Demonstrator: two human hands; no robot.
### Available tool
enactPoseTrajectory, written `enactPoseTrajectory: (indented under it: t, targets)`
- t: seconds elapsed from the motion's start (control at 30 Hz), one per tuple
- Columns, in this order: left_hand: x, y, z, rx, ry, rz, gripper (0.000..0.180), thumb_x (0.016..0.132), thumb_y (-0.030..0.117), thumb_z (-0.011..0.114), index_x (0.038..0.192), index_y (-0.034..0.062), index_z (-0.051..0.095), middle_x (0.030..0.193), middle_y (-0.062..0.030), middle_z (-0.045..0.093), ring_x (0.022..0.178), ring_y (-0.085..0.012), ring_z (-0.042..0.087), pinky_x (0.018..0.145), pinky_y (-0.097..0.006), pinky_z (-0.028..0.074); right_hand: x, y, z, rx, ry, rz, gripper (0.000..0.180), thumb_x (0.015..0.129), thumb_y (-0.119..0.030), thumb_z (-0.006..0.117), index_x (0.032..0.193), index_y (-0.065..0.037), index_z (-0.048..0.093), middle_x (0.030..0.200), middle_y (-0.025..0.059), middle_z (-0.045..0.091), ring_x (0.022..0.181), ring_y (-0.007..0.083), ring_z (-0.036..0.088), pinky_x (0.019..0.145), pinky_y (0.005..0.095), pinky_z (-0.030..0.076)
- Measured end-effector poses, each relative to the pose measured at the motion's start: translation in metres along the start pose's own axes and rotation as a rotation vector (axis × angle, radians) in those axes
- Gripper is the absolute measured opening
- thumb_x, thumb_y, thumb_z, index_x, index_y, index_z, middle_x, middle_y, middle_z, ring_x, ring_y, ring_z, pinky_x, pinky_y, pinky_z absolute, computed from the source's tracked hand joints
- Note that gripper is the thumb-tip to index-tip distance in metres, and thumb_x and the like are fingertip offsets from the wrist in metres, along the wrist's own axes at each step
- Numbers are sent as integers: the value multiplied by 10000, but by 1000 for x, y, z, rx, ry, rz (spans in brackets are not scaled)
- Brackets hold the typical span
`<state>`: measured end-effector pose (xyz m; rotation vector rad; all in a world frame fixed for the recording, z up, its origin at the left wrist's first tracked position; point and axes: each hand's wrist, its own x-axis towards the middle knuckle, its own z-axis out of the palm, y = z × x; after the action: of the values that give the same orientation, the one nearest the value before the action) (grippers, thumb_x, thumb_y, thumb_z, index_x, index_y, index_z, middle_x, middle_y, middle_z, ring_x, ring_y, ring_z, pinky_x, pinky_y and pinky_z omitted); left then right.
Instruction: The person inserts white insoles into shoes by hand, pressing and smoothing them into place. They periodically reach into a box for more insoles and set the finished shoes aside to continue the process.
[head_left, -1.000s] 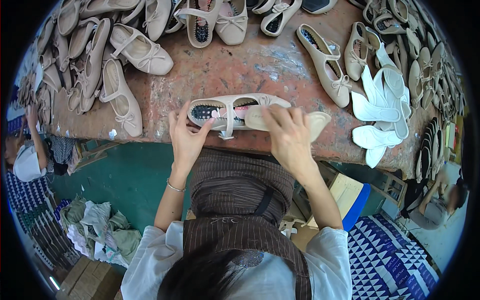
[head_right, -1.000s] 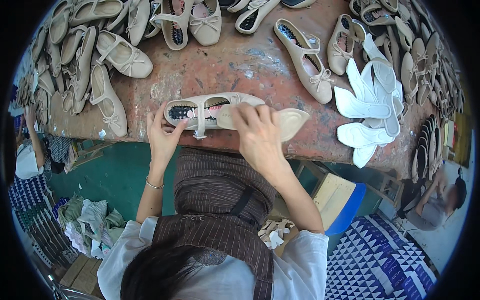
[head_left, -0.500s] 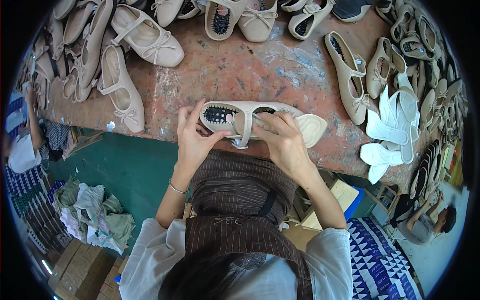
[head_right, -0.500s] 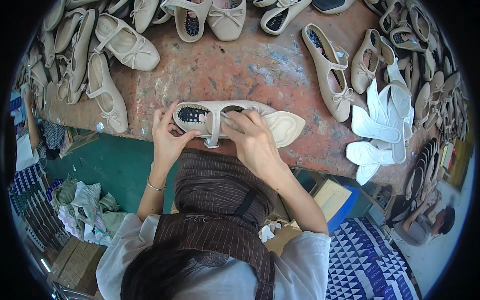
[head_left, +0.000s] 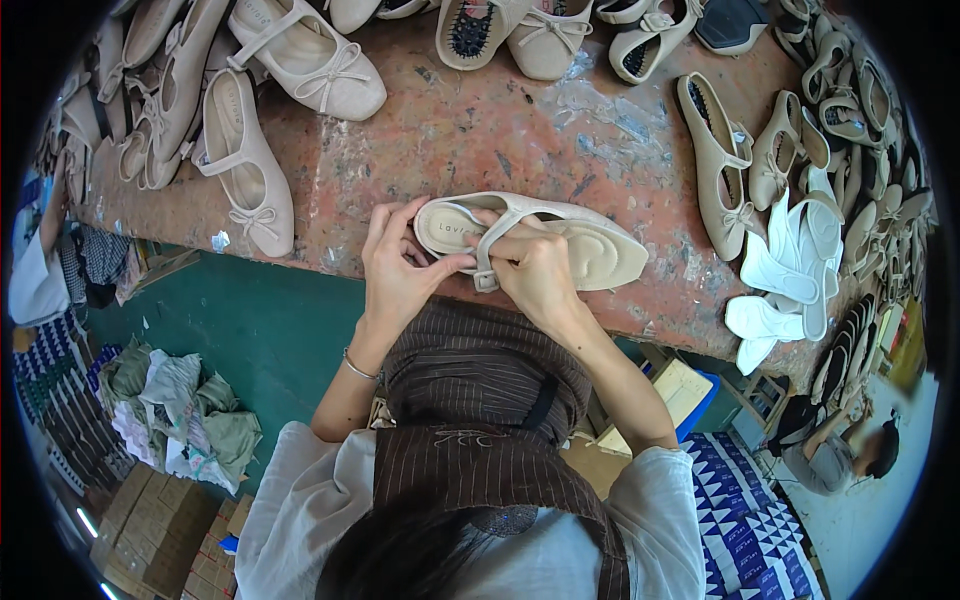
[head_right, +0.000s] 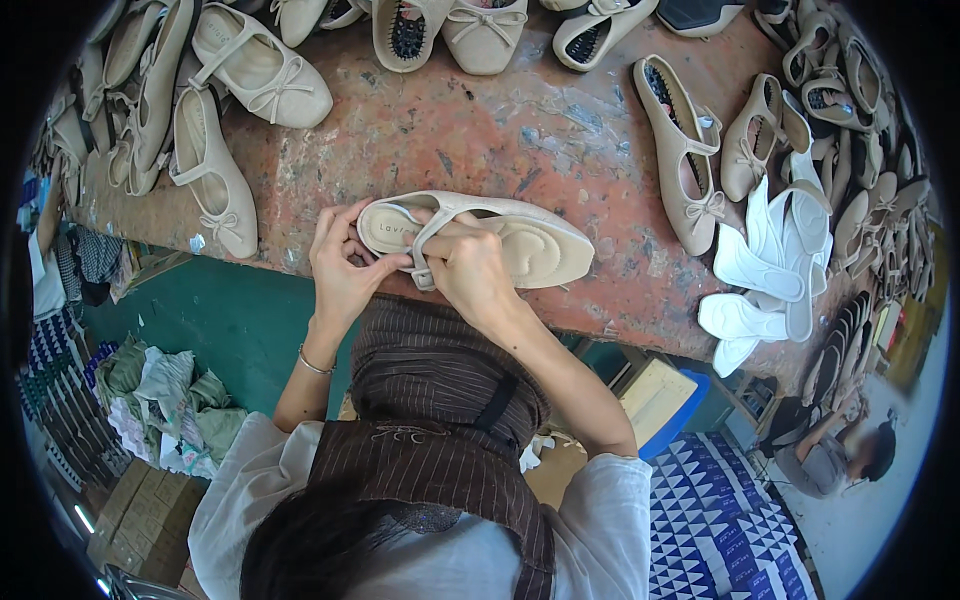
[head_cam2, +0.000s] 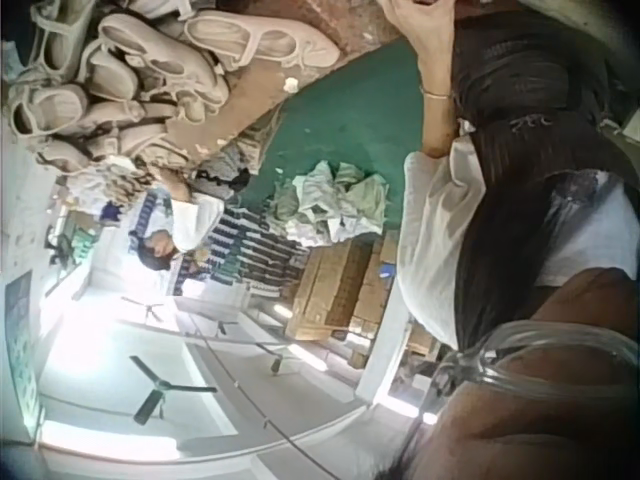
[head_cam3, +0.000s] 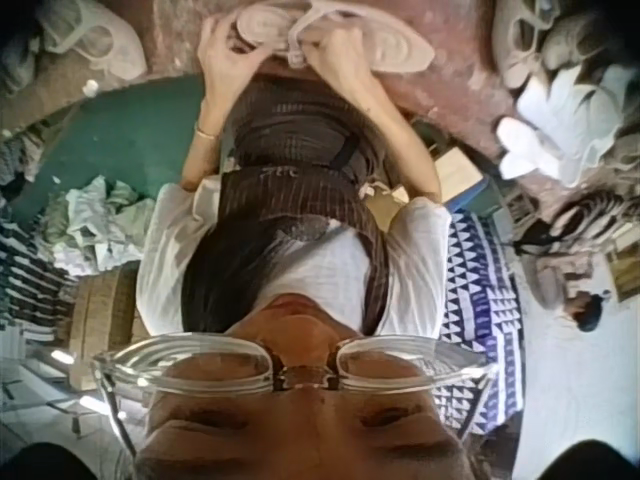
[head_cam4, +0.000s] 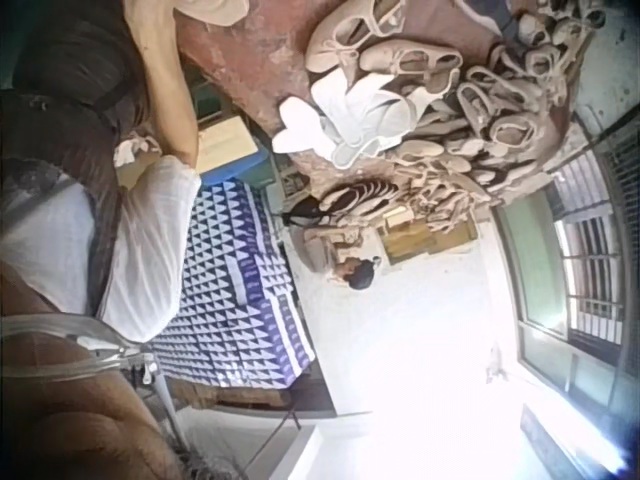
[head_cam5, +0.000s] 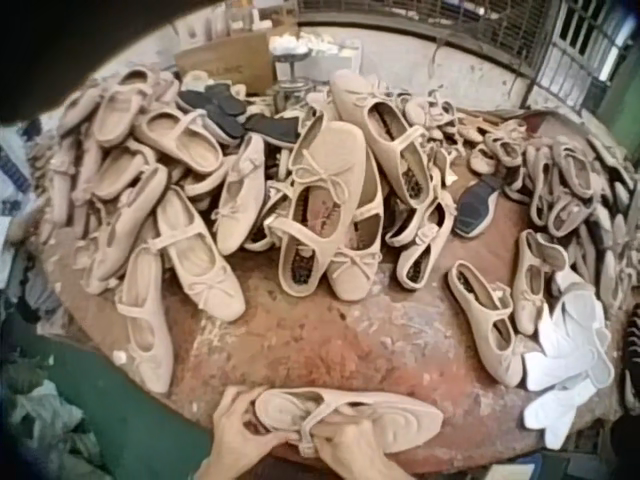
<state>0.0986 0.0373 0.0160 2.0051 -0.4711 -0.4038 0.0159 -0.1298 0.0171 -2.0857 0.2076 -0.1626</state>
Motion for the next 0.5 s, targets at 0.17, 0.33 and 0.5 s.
enactPoseTrajectory:
  t: [0.17,0.33,0.5]
  targets:
    - [11,-9,5,-43,123,-46,398,717,116,872,1022,-43,671,903,-58,570,620,-71,556,489,-214,442,-3,1,7,-100,7,-57,152,752,46,687,884,4,749,1104,163,703,1055,316,652,871,393,546]
    - [21,-24,7,-74,106,-73,83,865,9,722,920,-30,672,718,24,601,542,13,479,446,-177,383,-12,-7,1,-297,-118,-267,352,785,13,602,1129,66,651,1370,189,544,1200,311,563,974,406,490]
    - [25,-17,8,-106,129,-73,38,844,-23,686,824,-39,658,725,-35,592,522,-38,438,468,-231,339,-2,-7,0,-235,-288,-348,442,803,-8,520,1233,0,623,1349,171,576,1239,257,564,992,390,487]
